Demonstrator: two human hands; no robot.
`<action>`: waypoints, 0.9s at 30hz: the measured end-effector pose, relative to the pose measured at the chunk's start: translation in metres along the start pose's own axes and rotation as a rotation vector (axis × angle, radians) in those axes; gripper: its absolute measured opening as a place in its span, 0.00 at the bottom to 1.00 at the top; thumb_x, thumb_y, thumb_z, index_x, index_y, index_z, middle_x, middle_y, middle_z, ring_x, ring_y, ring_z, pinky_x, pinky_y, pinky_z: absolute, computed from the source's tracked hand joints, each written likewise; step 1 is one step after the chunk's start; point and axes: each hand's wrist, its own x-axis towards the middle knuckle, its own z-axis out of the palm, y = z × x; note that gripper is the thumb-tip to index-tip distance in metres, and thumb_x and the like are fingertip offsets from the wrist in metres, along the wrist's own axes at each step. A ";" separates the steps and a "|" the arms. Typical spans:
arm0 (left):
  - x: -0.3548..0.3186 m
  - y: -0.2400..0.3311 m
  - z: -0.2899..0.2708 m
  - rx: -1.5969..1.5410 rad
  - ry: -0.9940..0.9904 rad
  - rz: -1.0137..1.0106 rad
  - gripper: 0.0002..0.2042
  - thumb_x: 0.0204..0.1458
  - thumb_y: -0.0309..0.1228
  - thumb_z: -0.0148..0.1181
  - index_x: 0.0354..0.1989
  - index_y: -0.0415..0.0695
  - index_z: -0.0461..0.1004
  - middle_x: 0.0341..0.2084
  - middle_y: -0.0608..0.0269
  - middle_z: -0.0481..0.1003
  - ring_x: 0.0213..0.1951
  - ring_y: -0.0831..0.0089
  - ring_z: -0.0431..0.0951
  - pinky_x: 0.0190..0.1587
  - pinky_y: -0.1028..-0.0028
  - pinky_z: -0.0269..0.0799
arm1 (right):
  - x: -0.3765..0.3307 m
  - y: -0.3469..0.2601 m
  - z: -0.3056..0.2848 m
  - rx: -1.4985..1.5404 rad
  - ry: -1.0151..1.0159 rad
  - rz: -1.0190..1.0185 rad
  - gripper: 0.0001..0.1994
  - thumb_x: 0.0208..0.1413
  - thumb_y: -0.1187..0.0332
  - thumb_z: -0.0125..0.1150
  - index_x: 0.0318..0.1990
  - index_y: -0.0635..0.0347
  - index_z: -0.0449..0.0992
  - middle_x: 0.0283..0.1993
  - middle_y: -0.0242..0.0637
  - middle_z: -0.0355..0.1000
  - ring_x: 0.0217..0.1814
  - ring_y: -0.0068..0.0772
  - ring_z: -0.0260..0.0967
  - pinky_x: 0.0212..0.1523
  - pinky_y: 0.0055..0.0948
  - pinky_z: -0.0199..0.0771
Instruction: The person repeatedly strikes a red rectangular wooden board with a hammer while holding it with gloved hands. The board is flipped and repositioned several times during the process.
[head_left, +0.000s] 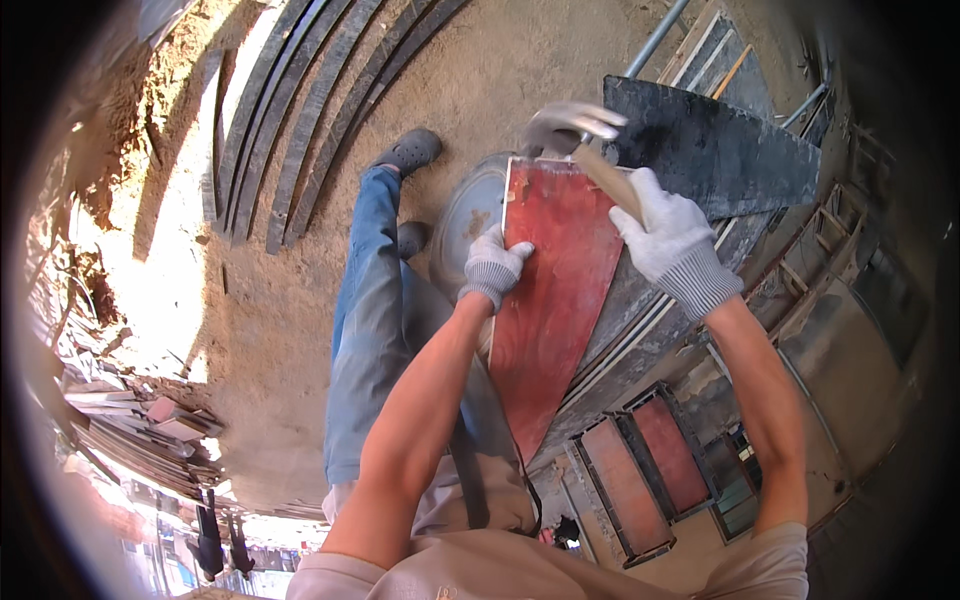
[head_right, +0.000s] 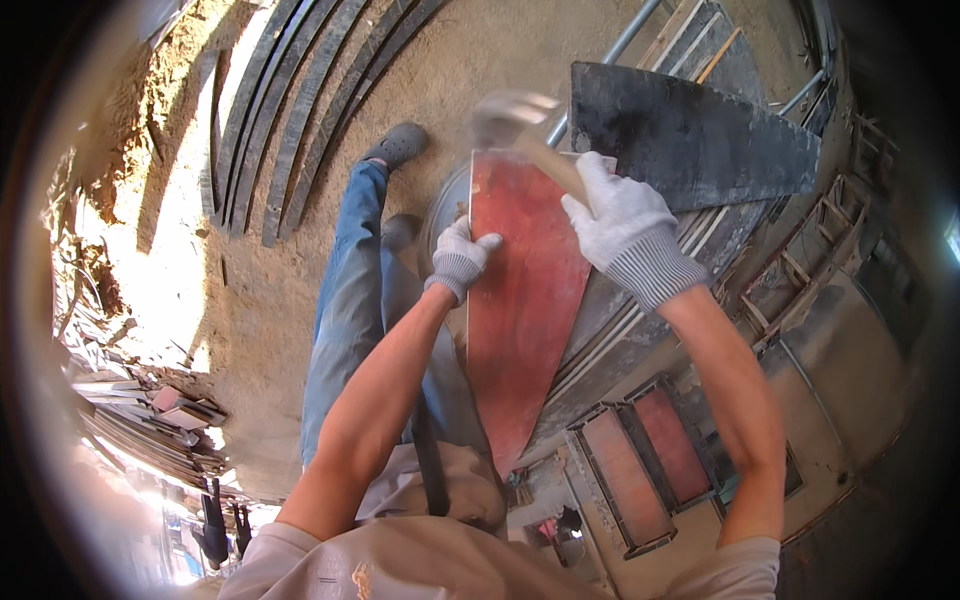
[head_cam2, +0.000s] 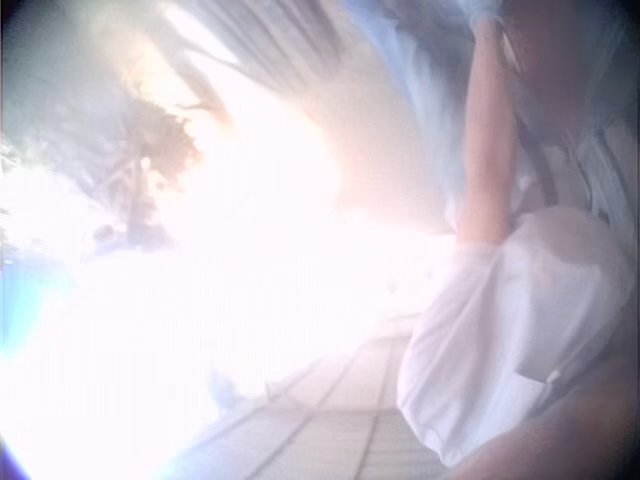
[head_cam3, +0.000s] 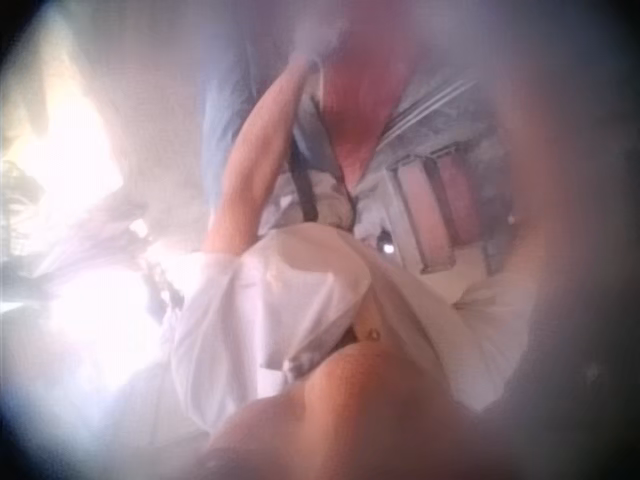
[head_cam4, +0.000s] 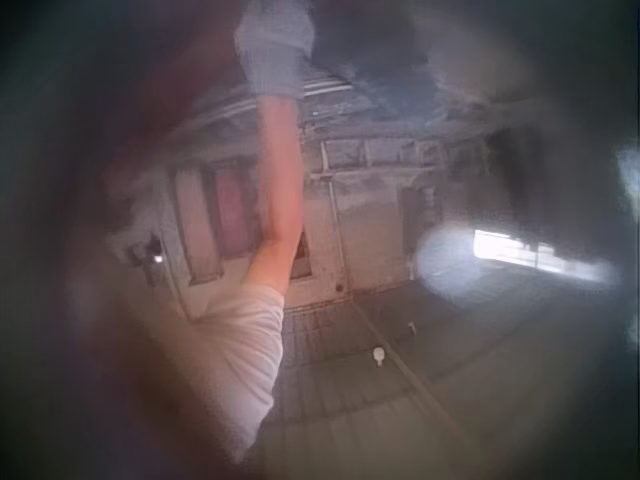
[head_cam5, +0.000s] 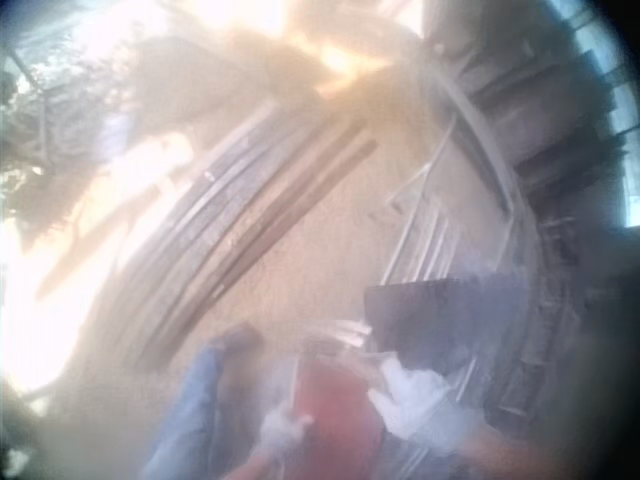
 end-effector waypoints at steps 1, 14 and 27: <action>-0.002 -0.001 0.001 0.012 -0.012 -0.020 0.17 0.52 0.34 0.73 0.49 0.43 0.82 0.40 0.49 0.85 0.45 0.56 0.86 0.51 0.62 0.78 | -0.013 0.006 0.008 0.172 0.097 -0.014 0.17 0.64 0.63 0.62 0.56 0.58 0.68 0.46 0.55 0.79 0.43 0.61 0.80 0.42 0.53 0.82; 0.001 -0.020 0.003 -0.113 -0.085 0.084 0.18 0.56 0.28 0.70 0.55 0.39 0.78 0.44 0.55 0.85 0.45 0.65 0.85 0.51 0.66 0.77 | -0.088 0.012 0.148 0.449 0.717 -0.302 0.26 0.61 0.52 0.68 0.57 0.60 0.70 0.39 0.50 0.81 0.34 0.57 0.81 0.33 0.50 0.81; -0.005 -0.008 0.001 -0.169 -0.077 0.130 0.17 0.57 0.22 0.67 0.55 0.36 0.78 0.44 0.57 0.85 0.44 0.68 0.84 0.51 0.69 0.77 | -0.073 0.028 0.115 1.224 0.581 0.381 0.20 0.74 0.48 0.51 0.41 0.57 0.71 0.20 0.21 0.60 0.14 0.15 0.55 0.14 0.22 0.54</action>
